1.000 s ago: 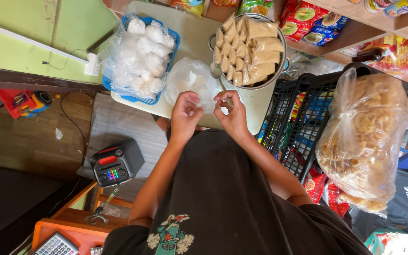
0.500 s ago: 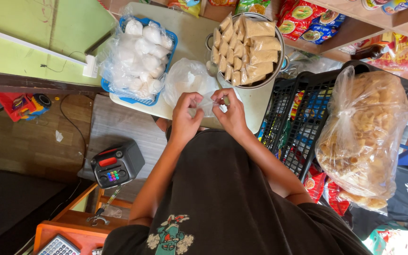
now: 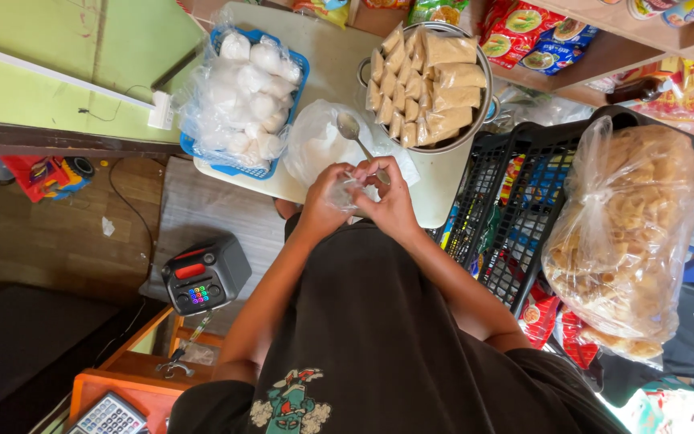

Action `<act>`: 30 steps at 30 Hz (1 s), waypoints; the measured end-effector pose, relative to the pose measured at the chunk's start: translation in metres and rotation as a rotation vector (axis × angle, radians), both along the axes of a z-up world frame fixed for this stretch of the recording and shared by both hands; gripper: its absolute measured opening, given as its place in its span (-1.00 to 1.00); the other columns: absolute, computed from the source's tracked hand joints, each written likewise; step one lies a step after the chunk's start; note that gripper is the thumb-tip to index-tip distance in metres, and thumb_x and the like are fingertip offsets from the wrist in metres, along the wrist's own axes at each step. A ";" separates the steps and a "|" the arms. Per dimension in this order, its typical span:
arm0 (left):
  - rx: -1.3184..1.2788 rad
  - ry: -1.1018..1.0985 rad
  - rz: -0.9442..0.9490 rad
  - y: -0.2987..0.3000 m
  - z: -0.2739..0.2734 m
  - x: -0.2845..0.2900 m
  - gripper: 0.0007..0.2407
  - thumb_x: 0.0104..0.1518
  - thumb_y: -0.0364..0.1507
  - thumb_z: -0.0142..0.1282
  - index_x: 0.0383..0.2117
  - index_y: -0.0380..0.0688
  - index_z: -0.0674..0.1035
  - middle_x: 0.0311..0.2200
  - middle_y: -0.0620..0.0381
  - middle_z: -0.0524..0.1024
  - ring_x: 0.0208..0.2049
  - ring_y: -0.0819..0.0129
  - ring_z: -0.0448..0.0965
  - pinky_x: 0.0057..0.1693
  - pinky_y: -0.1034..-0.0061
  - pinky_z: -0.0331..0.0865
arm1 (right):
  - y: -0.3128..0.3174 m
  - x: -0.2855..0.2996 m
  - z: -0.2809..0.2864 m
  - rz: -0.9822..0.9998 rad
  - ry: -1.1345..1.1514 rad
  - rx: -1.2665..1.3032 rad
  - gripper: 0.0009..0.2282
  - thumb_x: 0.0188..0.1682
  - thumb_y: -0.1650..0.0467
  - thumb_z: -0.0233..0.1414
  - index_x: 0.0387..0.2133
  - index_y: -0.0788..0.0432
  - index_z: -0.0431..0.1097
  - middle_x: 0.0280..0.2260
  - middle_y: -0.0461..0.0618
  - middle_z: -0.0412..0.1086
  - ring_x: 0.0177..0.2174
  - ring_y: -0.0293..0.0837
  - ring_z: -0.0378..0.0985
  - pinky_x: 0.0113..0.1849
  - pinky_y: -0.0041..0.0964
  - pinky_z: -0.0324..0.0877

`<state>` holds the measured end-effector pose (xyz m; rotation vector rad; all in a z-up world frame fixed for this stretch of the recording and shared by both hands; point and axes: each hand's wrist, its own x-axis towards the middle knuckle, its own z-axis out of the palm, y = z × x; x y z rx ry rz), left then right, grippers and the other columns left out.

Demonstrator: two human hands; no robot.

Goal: Transfer white powder from a large bag into small individual plastic bags using a spoon.

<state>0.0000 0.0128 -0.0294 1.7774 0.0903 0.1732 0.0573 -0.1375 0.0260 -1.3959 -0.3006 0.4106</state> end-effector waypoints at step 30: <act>-0.282 0.441 0.001 0.085 -0.165 0.046 -0.74 0.27 -0.35 0.01 -0.49 -0.31 0.49 -0.62 0.16 0.35 -0.50 0.44 0.29 -0.31 0.34 0.27 | 0.054 0.018 -0.226 -0.582 0.099 -0.584 -0.75 0.21 0.30 -0.07 -0.07 0.26 0.42 -0.31 0.06 0.55 -0.39 -0.19 0.51 -0.33 -0.30 0.37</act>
